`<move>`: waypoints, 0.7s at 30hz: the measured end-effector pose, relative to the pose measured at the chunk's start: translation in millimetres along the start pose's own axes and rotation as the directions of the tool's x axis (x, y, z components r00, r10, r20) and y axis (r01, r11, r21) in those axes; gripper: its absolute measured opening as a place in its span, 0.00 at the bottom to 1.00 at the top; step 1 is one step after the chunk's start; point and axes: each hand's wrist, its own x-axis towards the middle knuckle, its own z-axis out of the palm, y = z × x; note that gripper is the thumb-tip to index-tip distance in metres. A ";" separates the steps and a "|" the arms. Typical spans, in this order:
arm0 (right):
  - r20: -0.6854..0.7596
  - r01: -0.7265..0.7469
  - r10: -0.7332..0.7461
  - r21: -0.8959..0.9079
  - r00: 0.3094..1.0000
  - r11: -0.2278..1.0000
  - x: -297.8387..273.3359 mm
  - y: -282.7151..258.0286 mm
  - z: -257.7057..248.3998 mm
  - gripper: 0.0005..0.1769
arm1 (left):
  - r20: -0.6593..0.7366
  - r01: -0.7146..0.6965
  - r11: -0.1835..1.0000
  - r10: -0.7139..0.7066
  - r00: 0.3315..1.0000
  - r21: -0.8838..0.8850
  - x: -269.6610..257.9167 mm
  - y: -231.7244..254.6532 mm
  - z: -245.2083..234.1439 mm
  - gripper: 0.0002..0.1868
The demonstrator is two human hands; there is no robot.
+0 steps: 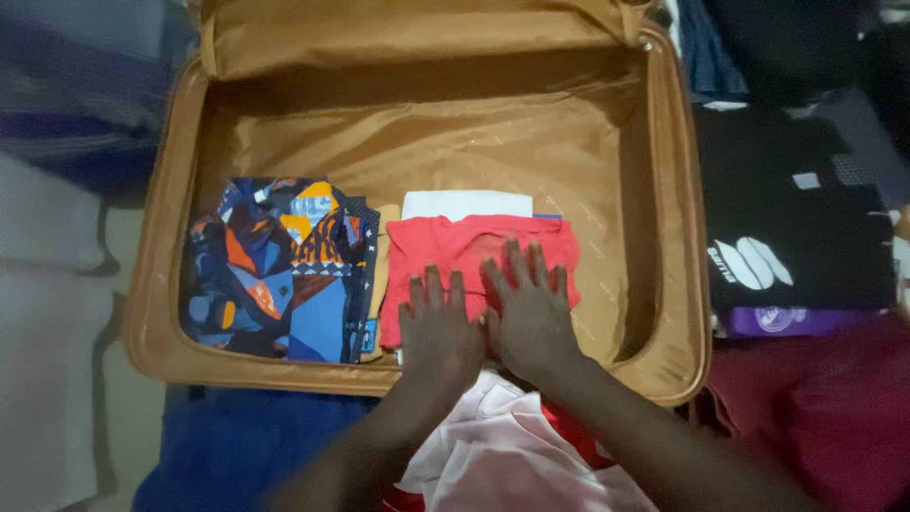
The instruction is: The person picks up several folded shirts from a pile on a bed and places them into an open suitcase, smoothing each one after positioning it.
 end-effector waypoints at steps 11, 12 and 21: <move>-0.252 -0.092 0.329 0.650 0.910 0.754 -18.0 67.9 -55.4 0.16 | 0.069 -0.001 0.995 0.008 0.998 -0.096 7.3 -0.1 4.8 0.40; -0.320 -0.065 0.377 0.682 0.869 0.729 -25.5 73.7 -76.2 0.16 | -0.002 -0.009 0.990 0.009 1.000 -0.143 9.2 1.7 -0.1 0.37; 0.099 -0.306 0.870 0.950 0.482 0.062 -90.6 158.1 -138.3 0.19 | -0.390 -0.270 0.819 0.063 0.919 -0.506 -2.0 71.3 -65.7 0.23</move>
